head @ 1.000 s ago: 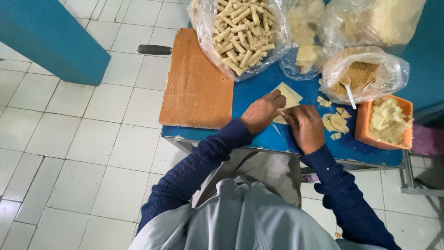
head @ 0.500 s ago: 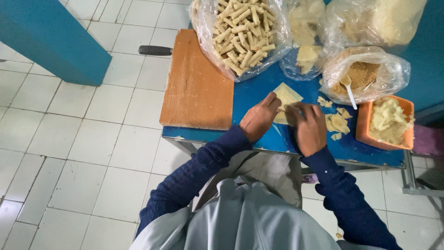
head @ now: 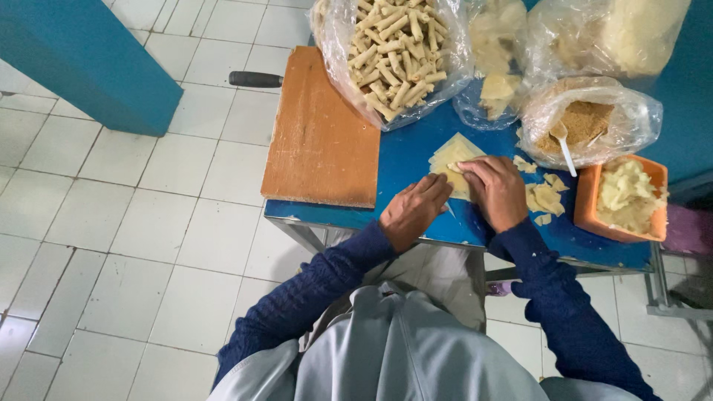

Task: The person sits at a small blue table and folds thin flat wafer sheets by hand, pressing each folded piece and placing it on a growing stack. They occasionally use a spoon to scoop brown powder from a plastic bag onto a sheet before folding, with scraps set aside on the table.

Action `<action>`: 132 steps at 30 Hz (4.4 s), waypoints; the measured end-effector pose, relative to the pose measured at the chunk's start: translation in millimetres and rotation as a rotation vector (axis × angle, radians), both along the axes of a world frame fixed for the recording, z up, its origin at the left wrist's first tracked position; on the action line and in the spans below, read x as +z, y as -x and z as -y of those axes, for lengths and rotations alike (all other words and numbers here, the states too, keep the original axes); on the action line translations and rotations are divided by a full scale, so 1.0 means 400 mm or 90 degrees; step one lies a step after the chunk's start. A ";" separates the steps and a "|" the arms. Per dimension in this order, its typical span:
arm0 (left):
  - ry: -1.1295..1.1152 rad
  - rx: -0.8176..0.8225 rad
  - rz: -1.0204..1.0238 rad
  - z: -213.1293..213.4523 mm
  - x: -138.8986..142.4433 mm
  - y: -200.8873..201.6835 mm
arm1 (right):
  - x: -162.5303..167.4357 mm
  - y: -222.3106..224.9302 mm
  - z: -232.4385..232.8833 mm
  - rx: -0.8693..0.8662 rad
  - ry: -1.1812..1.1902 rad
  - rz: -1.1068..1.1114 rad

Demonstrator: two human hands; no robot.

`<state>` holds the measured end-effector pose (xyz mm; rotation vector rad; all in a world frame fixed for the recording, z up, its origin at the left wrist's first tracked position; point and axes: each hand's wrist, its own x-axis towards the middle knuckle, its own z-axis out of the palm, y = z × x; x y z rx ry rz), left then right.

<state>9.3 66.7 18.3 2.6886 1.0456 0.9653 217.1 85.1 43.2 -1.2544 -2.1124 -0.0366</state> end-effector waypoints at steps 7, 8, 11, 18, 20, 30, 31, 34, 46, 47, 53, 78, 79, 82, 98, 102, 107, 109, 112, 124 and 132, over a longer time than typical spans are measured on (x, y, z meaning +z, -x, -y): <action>-0.022 -0.017 -0.008 0.012 0.000 0.015 | -0.008 -0.104 -0.040 -0.013 0.240 -0.090; -0.022 -0.017 0.000 0.012 -0.001 0.016 | -0.010 -0.125 -0.047 -0.006 0.338 -0.162; -0.001 -0.024 0.018 0.012 -0.004 0.014 | -0.022 -0.171 -0.073 0.094 0.512 -0.313; 0.020 -0.043 0.072 0.005 -0.023 0.012 | 0.059 -0.113 -0.137 0.140 0.622 -0.414; 0.024 -0.044 0.066 -0.002 -0.031 0.010 | 0.118 -0.070 -0.153 0.271 0.562 -0.643; 0.018 -0.038 0.012 0.033 -0.053 0.022 | 0.207 -0.209 -0.029 -0.166 0.023 -0.103; 0.005 -0.036 0.029 0.039 -0.050 0.029 | 0.192 -0.234 -0.016 -0.208 0.018 -0.076; -0.002 -0.023 0.046 0.045 -0.030 0.051 | 0.118 -0.263 0.010 -0.349 -0.024 0.136; 0.076 0.192 0.167 0.003 0.032 -0.017 | -0.041 -0.344 -0.032 -0.364 -0.019 0.193; 0.084 0.201 0.168 -0.004 0.028 -0.026 | -0.043 -0.346 -0.037 -0.349 -0.005 0.166; 0.108 0.226 0.138 -0.022 0.004 -0.045 | -0.032 -0.334 -0.047 -0.280 0.055 -0.035; 0.079 0.171 0.229 -0.041 0.002 -0.059 | 0.031 -0.107 0.144 -0.071 0.271 -0.135; 0.095 0.156 0.242 -0.042 0.003 -0.057 | 0.039 -0.098 0.144 -0.077 0.229 -0.083; 0.136 0.116 0.289 -0.046 0.010 -0.055 | 0.063 -0.080 0.148 -0.040 0.077 0.031; 0.261 -0.005 0.373 -0.065 0.027 -0.038 | 0.044 -0.100 0.166 -0.018 -0.009 0.061; 0.261 -0.007 0.353 -0.070 0.024 -0.037 | 0.044 -0.104 0.152 -0.047 0.079 -0.034; 0.245 -0.032 0.331 -0.074 0.023 -0.026 | 0.057 -0.158 0.152 -0.057 0.158 -0.178; 0.254 -0.047 0.313 -0.074 0.024 -0.021 | 0.061 -0.199 0.157 -0.151 0.148 -0.187; 0.276 -0.062 0.265 -0.080 0.025 -0.010 | 0.074 -0.264 0.130 -0.185 0.081 -0.201; 0.169 -0.082 0.209 -0.086 0.010 -0.011 | 0.032 -0.073 0.126 -0.114 0.015 -0.014; 0.188 -0.077 0.196 -0.080 0.007 -0.013 | -0.018 -0.010 0.130 -0.207 0.049 -0.034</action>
